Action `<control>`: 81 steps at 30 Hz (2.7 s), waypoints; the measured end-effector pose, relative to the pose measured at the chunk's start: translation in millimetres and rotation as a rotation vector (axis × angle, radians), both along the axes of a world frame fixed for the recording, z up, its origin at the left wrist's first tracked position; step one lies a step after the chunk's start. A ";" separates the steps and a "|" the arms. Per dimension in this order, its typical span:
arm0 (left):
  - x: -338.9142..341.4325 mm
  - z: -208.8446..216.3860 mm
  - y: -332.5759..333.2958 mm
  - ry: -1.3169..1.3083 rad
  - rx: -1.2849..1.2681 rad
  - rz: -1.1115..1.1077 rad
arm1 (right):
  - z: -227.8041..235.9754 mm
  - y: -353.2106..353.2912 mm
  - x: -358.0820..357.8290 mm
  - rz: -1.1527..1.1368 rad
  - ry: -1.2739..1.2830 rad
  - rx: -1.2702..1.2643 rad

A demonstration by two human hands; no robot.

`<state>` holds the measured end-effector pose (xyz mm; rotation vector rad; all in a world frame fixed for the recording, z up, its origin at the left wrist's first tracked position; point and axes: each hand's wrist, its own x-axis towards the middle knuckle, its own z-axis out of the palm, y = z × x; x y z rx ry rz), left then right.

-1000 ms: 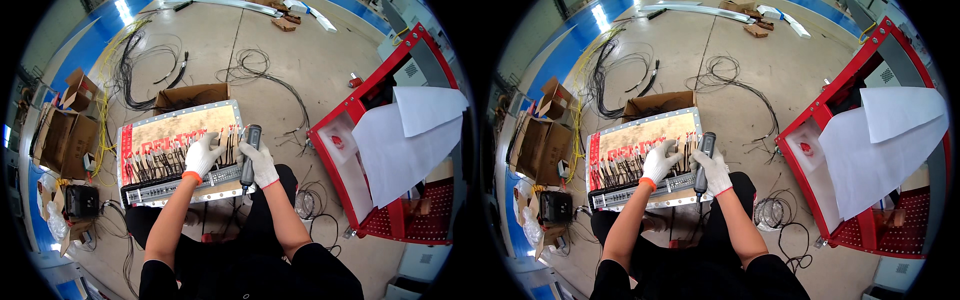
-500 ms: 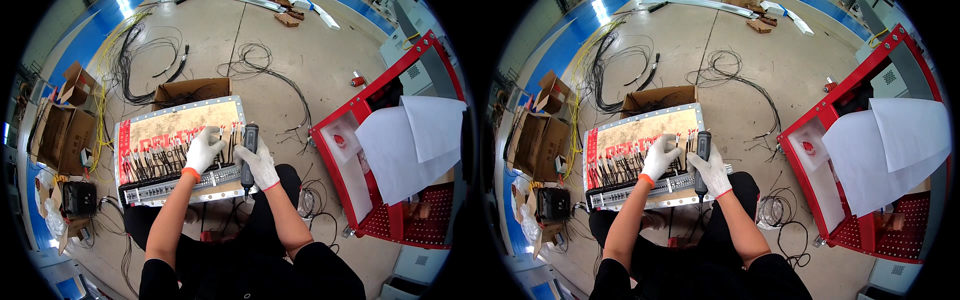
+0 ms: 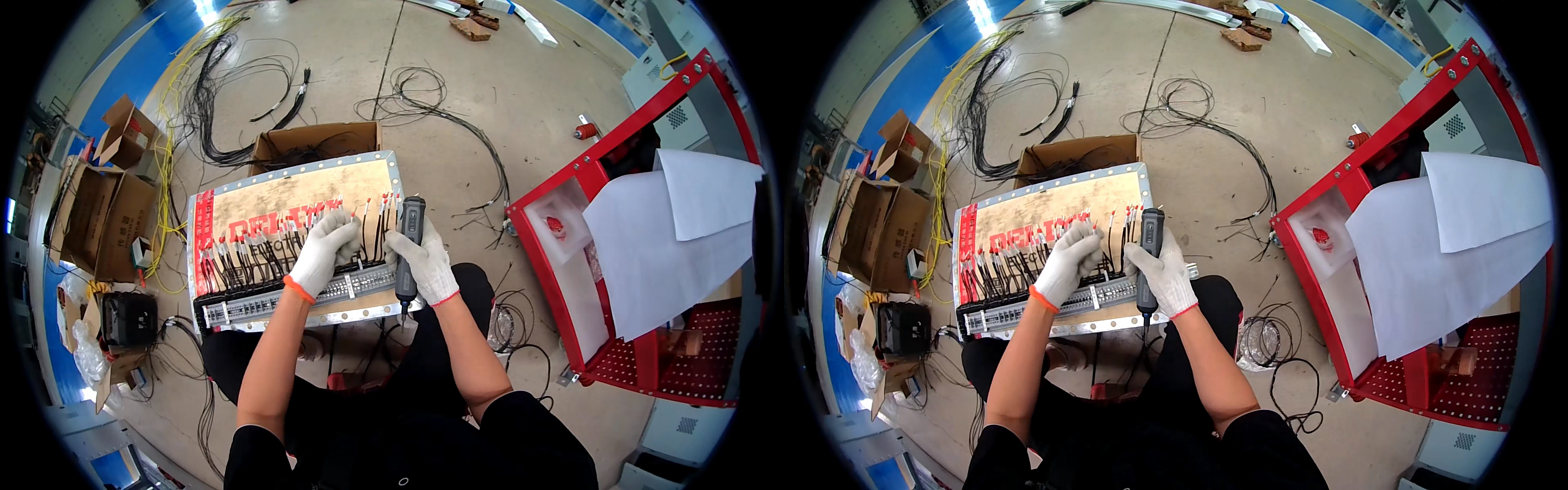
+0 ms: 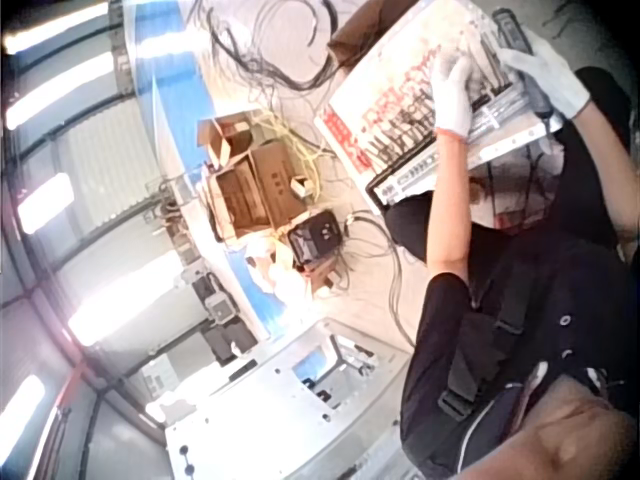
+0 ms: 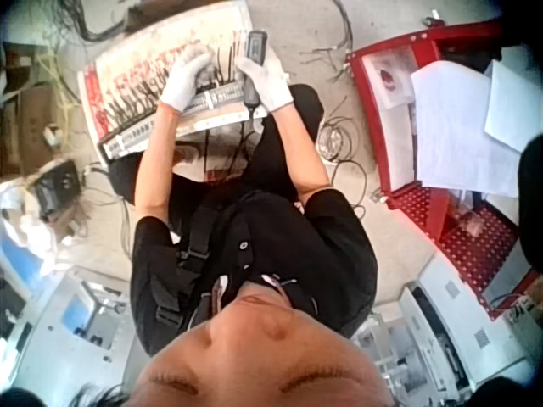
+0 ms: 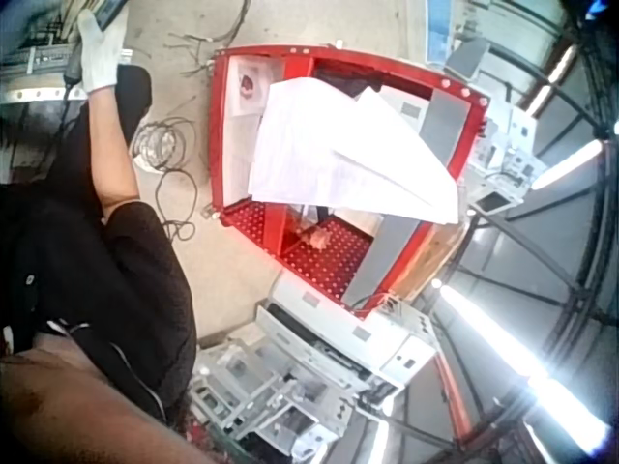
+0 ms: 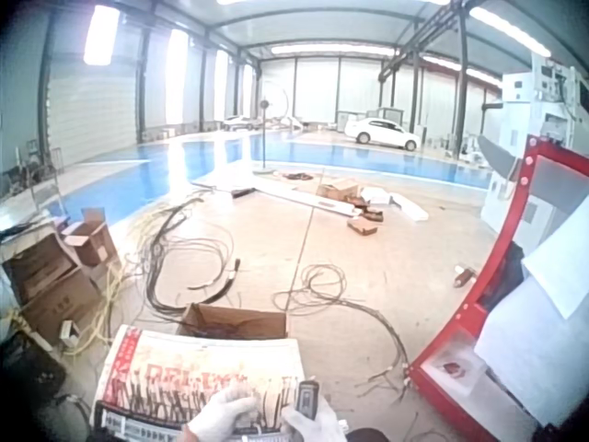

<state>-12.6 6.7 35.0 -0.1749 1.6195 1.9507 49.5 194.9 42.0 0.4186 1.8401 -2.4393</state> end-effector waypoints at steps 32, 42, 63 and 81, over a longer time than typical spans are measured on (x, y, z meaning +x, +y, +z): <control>-10.6 -18.8 2.1 0.062 -0.147 -0.165 | -10.7 -11.3 -3.0 0.133 0.156 0.796; -8.7 -16.0 8.0 0.321 -0.498 -0.135 | -5.6 -24.7 -6.5 0.110 0.002 0.917; -56.7 -11.2 -7.6 0.755 -0.609 -0.951 | -10.6 -0.2 -12.5 -0.095 -0.033 0.186; -47.6 -9.9 3.8 0.665 -0.750 -1.028 | -7.8 -3.3 -12.5 -0.051 -0.081 0.214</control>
